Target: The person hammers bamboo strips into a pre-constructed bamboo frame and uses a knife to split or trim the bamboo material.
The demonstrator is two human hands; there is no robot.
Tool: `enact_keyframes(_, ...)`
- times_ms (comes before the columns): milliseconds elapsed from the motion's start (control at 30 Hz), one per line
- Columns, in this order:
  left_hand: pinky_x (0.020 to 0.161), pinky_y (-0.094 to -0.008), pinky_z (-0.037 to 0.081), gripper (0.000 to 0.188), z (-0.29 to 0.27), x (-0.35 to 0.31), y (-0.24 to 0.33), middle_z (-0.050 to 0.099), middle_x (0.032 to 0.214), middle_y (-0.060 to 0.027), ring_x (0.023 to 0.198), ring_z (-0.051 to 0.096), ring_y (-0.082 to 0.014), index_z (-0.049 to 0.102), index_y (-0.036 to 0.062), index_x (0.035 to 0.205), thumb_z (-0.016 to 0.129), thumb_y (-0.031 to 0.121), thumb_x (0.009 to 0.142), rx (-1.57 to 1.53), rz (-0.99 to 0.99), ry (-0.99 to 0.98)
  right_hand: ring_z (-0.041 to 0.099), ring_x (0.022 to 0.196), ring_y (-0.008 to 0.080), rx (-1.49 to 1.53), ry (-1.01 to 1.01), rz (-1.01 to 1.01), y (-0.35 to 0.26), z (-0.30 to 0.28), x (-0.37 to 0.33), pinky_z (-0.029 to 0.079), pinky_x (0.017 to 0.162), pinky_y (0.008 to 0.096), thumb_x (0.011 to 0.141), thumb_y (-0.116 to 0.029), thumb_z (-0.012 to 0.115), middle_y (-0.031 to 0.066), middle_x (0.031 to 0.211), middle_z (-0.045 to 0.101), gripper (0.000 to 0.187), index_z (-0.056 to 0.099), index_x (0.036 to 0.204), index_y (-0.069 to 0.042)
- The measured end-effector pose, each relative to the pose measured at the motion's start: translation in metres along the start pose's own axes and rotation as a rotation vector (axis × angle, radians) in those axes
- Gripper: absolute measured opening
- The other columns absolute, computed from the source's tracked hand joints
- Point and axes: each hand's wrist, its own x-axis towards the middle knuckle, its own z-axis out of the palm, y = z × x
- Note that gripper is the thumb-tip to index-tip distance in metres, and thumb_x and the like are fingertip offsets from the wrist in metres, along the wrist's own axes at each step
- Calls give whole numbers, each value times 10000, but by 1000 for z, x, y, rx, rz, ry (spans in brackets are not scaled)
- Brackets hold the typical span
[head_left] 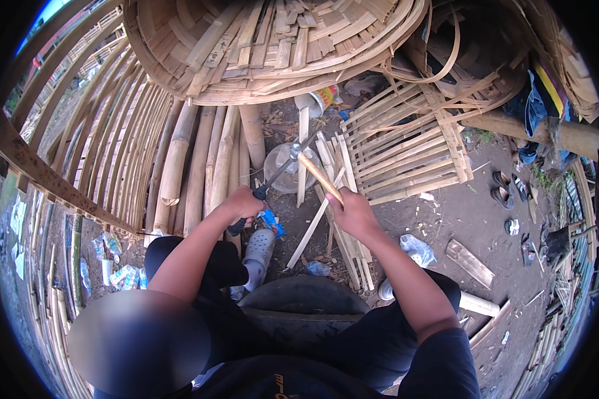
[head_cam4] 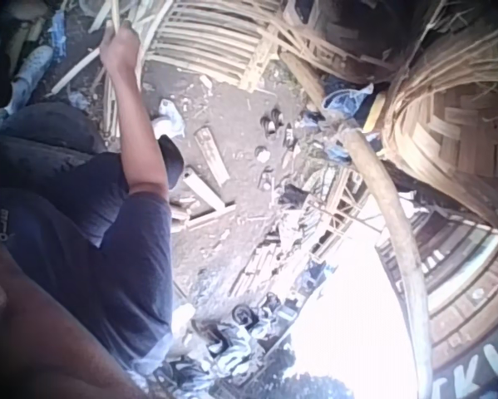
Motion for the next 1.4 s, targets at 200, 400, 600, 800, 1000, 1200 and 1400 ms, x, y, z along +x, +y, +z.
enact_keyframes(200, 367, -307, 381, 225, 7, -3, -3, 508, 520, -51, 388, 483, -132, 547, -11, 643, 672, 149, 740, -12, -46, -15, 592, 628, 430, -35, 13, 1, 6, 13, 9, 476, 598, 498, 921, -338, 519, 251, 637, 580, 399, 551, 798, 40)
enact_keyframes(400, 376, -304, 388, 234, 8, -8, -7, 521, 525, -53, 393, 491, -130, 550, -13, 653, 655, 171, 751, -8, -28, -43, 598, 636, 426, -77, -6, -17, 5, 18, 14, 480, 612, 500, 919, -338, 518, 245, 648, 589, 388, 554, 807, 32)
enact_keyframes(600, 379, -303, 389, 236, 8, -8, -10, 522, 522, -53, 389, 491, -131, 552, -10, 636, 656, 168, 751, -22, -40, -37, 602, 641, 419, -43, -6, -35, -3, 19, 14, 483, 617, 500, 919, -325, 514, 240, 644, 592, 368, 552, 814, 26)
enact_keyframes(800, 373, -305, 383, 228, 14, -5, -7, 516, 506, -58, 387, 493, -137, 545, -11, 614, 645, 142, 750, -4, -30, -19, 598, 591, 409, -110, 45, -107, -1, 10, 20, 480, 560, 484, 916, -307, 525, 218, 612, 585, 337, 537, 822, 16)
enact_keyframes(1000, 408, -375, 429, 229, 11, 0, -19, 557, 502, -123, 409, 539, -202, 562, -52, 565, 589, 112, 723, -17, 0, 26, 570, 507, 383, 188, 400, -306, -65, -35, 15, 439, 478, 458, 901, -250, 562, 186, 548, 540, 270, 493, 843, 4)
enact_keyframes(1200, 374, -340, 381, 196, 28, 8, -16, 551, 514, -111, 394, 519, -189, 568, -61, 616, 594, 109, 710, 192, 1, 4, 605, 581, 406, -195, -35, -33, 20, 40, 1, 483, 545, 498, 929, -316, 488, 217, 625, 594, 349, 533, 854, 22)
enact_keyframes(1400, 431, -375, 448, 202, 28, 6, -18, 595, 557, -161, 467, 601, -245, 602, -93, 638, 535, 83, 710, 104, 18, 79, 611, 617, 419, -143, 7, -75, -10, 28, 6, 491, 586, 511, 936, -326, 470, 240, 669, 609, 353, 536, 844, 9)
